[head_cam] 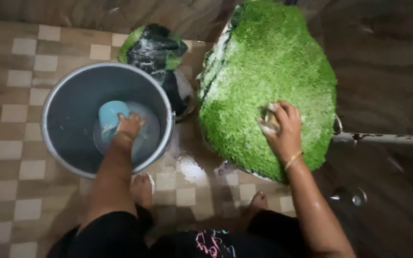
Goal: The person washes a green rug by hand, applying soap and scrubbing the surface before rinsing it with water from a small container.
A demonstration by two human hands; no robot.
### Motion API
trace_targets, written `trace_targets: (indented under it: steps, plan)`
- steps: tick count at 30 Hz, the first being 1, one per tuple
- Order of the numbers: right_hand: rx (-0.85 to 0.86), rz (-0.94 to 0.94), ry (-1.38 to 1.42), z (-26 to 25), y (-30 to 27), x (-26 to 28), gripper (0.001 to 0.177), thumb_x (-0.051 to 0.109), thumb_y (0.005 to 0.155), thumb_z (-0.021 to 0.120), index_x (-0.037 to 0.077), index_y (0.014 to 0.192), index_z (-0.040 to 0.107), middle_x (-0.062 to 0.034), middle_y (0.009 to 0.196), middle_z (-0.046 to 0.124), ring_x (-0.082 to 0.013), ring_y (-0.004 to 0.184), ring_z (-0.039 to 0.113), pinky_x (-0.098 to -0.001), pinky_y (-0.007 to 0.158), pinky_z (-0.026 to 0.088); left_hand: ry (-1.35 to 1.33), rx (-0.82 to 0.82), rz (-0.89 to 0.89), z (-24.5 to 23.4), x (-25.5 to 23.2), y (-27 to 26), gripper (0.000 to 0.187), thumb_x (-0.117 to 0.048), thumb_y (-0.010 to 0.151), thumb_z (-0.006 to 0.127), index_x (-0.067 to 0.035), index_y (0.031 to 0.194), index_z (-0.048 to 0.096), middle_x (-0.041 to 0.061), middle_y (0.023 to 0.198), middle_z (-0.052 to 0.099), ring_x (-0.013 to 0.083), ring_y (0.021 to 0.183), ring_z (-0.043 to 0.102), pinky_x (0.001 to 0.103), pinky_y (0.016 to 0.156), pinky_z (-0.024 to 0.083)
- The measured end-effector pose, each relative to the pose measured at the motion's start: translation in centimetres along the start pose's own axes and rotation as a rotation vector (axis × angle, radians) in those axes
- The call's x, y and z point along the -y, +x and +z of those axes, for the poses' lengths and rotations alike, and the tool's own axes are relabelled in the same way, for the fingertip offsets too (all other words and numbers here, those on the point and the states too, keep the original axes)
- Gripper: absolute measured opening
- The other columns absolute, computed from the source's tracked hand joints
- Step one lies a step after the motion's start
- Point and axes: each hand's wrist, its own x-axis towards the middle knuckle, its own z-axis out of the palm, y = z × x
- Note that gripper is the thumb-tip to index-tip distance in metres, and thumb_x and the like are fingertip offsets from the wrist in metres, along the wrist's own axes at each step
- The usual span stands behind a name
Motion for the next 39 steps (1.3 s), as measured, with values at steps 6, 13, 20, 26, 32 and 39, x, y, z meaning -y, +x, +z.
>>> trace_targets:
  steps: [6, 13, 20, 26, 32, 39]
  plan:
    - [0.015, 0.009, -0.027, 0.1, 0.1, 0.1, 0.047, 0.016, 0.082, 0.086, 0.006, 0.123, 0.065, -0.0178, 0.126, 0.062, -0.0391, 0.115, 0.058, -0.0483, 0.098, 0.047, -0.359, -0.241, -0.306, 4.6, 3.3, 0.7, 0.015, -0.011, 0.1, 0.057, -0.013, 0.11, 0.069, 0.009, 0.11, 0.069, 0.0277, 0.102, 0.07, 0.049, 0.075, 0.063]
    - [0.012, -0.007, -0.015, 0.3, 0.0, 0.0, 0.051, 0.014, 0.081, 0.085, 0.006, 0.126, 0.063, -0.0177, 0.128, 0.062, -0.0396, 0.117, 0.057, -0.0495, 0.101, 0.046, -0.698, -0.295, -0.812, 4.4, -0.6, 1.6, 0.018, -0.014, 0.097, 0.052, -0.007, 0.108, 0.065, 0.02, 0.098, 0.067, 0.0371, 0.085, 0.072, 0.046, 0.069, 0.06]
    - [0.0, -0.003, -0.042, 0.2, 0.1, -0.2, 0.05, 0.014, 0.08, 0.087, 0.007, 0.124, 0.065, -0.0188, 0.128, 0.061, -0.0398, 0.117, 0.057, -0.0489, 0.099, 0.047, -0.749, -0.096, -0.4, 0.8, -5.5, 3.2, 0.028, -0.019, 0.093, 0.06, -0.005, 0.114, 0.071, 0.021, 0.116, 0.072, 0.0361, 0.112, 0.069, 0.042, 0.1, 0.055]
    - [-0.017, 0.025, 0.021, 0.3, -0.1, -0.2, 0.05, 0.016, 0.08, 0.087, 0.005, 0.124, 0.064, -0.0203, 0.128, 0.06, -0.0404, 0.117, 0.057, -0.0477, 0.1, 0.049, -1.497, 0.003, -0.632, -0.5, 2.1, -0.7, 0.024, -0.011, 0.091, 0.061, 0.003, 0.109, 0.067, 0.024, 0.102, 0.071, 0.0367, 0.092, 0.071, 0.043, 0.081, 0.057]
    - [-0.06, 0.009, 0.072, 0.6, -0.4, -0.7, 0.051, 0.021, 0.081, 0.088, 0.005, 0.123, 0.065, -0.0195, 0.124, 0.061, -0.0401, 0.116, 0.057, -0.0472, 0.1, 0.048, -1.878, -0.182, -0.685, -12.1, 10.6, -7.3, 0.021, -0.001, 0.087, 0.062, 0.012, 0.103, 0.065, 0.026, 0.087, 0.07, 0.037, 0.07, 0.072, 0.043, 0.059, 0.059]
    - [-0.029, -0.1, 0.132, 0.9, -0.5, -0.7, 0.053, 0.036, 0.076, 0.09, 0.011, 0.117, 0.068, -0.0166, 0.121, 0.063, -0.0385, 0.115, 0.057, -0.0481, 0.099, 0.047, -1.221, -0.624, -0.493, -34.6, 10.8, -17.1, 0.024, 0.004, 0.074, 0.065, 0.004, 0.098, 0.07, 0.027, 0.079, 0.071, 0.0339, 0.064, 0.074, 0.046, 0.055, 0.059]
